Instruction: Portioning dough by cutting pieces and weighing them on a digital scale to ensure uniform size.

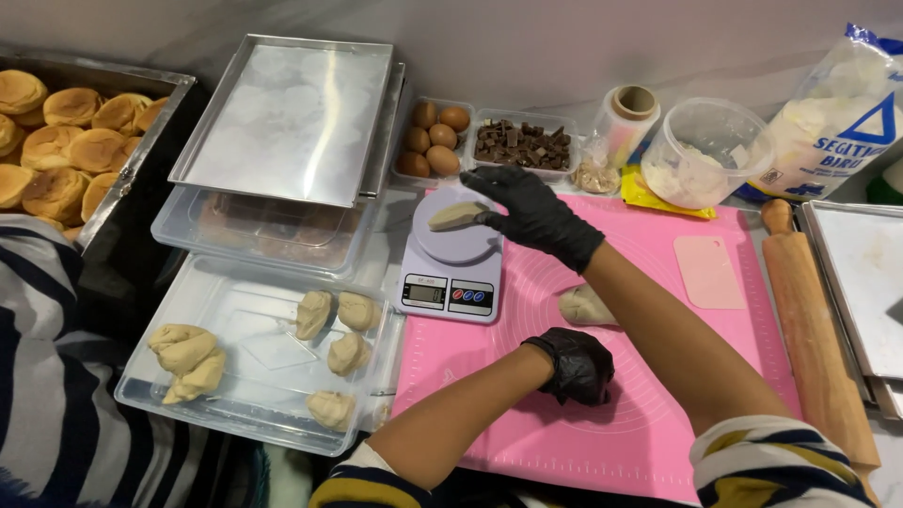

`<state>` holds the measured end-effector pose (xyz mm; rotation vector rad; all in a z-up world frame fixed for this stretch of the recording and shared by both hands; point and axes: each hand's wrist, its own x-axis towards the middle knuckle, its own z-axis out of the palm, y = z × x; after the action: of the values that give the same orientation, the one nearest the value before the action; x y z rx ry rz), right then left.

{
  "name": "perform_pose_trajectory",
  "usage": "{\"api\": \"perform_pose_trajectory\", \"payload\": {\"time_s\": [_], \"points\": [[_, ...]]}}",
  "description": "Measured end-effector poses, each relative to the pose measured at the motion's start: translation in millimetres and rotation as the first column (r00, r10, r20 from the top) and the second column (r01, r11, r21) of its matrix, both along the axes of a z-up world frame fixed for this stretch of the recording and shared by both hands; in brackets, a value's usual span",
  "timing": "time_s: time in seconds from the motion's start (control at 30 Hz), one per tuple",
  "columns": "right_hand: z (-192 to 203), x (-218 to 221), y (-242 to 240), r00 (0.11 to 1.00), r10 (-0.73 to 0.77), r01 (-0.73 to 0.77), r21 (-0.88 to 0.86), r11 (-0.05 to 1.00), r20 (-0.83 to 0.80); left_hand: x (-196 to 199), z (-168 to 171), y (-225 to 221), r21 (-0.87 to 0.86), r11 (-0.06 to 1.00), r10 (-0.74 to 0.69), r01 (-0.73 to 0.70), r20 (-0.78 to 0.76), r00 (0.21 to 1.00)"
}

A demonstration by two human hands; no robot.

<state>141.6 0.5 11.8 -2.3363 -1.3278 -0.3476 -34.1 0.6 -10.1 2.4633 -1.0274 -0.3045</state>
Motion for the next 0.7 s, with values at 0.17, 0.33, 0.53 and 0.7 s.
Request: {"api": "perform_pose_trajectory", "payload": {"time_s": [0.17, 0.33, 0.53, 0.7], "points": [[42.1, -34.4, -70.6, 0.961, -0.229, 0.24, 0.056, 0.969, -0.158, -0.3, -4.9, -4.1, -0.007, 1.0, 0.0, -0.001, -0.007, 1.0], [51.0, -58.5, -142.1, 0.883, -0.371, 0.399, 0.046, 0.916, -0.287, 1.0, -7.3, -6.8, -0.008, 1.0, 0.0, 0.0, -0.011, 1.0], [60.0, -92.4, -211.9, 0.759, -0.49, 0.547, 0.013, 0.837, -0.428, -2.8, -12.0, -5.8, 0.003, 1.0, 0.003, -0.003, -0.007, 1.0], [26.5, -89.8, -258.4, 0.442, -0.823, 0.771, -0.318, 0.552, -0.358, -2.4, -15.6, -7.3, 0.017, 1.0, 0.004, -0.004, -0.002, 1.0]]}}
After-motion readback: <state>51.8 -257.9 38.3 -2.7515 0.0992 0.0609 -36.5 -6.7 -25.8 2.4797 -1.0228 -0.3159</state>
